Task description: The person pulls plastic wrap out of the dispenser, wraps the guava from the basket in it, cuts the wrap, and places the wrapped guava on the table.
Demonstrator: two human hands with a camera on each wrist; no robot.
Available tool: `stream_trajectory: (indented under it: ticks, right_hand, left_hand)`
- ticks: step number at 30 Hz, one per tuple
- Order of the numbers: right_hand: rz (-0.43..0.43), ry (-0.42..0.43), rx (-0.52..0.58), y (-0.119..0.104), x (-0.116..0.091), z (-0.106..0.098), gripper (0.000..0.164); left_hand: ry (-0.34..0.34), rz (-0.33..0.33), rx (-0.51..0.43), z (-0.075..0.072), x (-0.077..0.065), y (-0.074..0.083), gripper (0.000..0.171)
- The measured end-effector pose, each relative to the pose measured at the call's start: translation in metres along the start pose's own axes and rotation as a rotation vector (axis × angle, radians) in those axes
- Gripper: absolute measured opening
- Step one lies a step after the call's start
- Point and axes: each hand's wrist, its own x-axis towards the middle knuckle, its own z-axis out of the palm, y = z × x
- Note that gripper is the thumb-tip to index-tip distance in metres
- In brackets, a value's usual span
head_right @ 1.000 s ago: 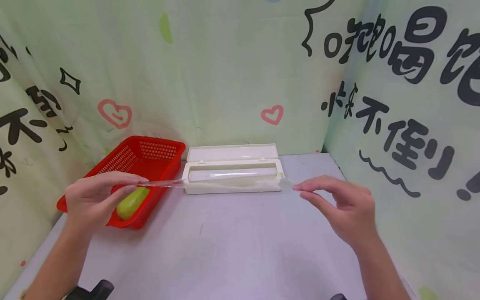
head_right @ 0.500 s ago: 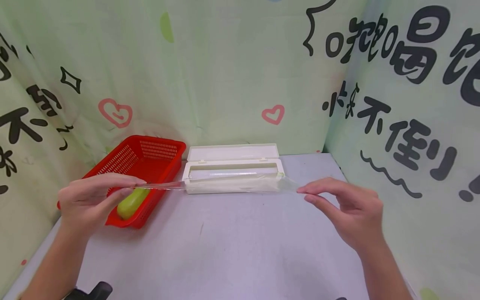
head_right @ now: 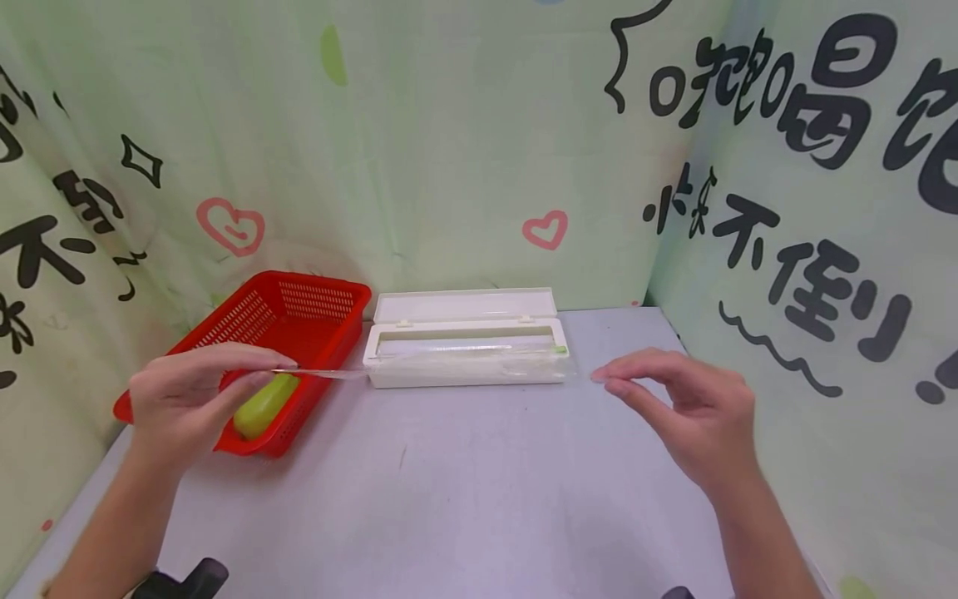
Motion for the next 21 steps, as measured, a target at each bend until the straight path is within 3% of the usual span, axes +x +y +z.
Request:
stream_trajectory:
  ticks: [21]
  right_hand:
    - [0.161, 0.016, -0.098, 0.02, -0.011, -0.012, 0.012]
  left_hand:
    - [-0.018, -0.103, 0.064, -0.003, -0.009, -0.025, 0.02]
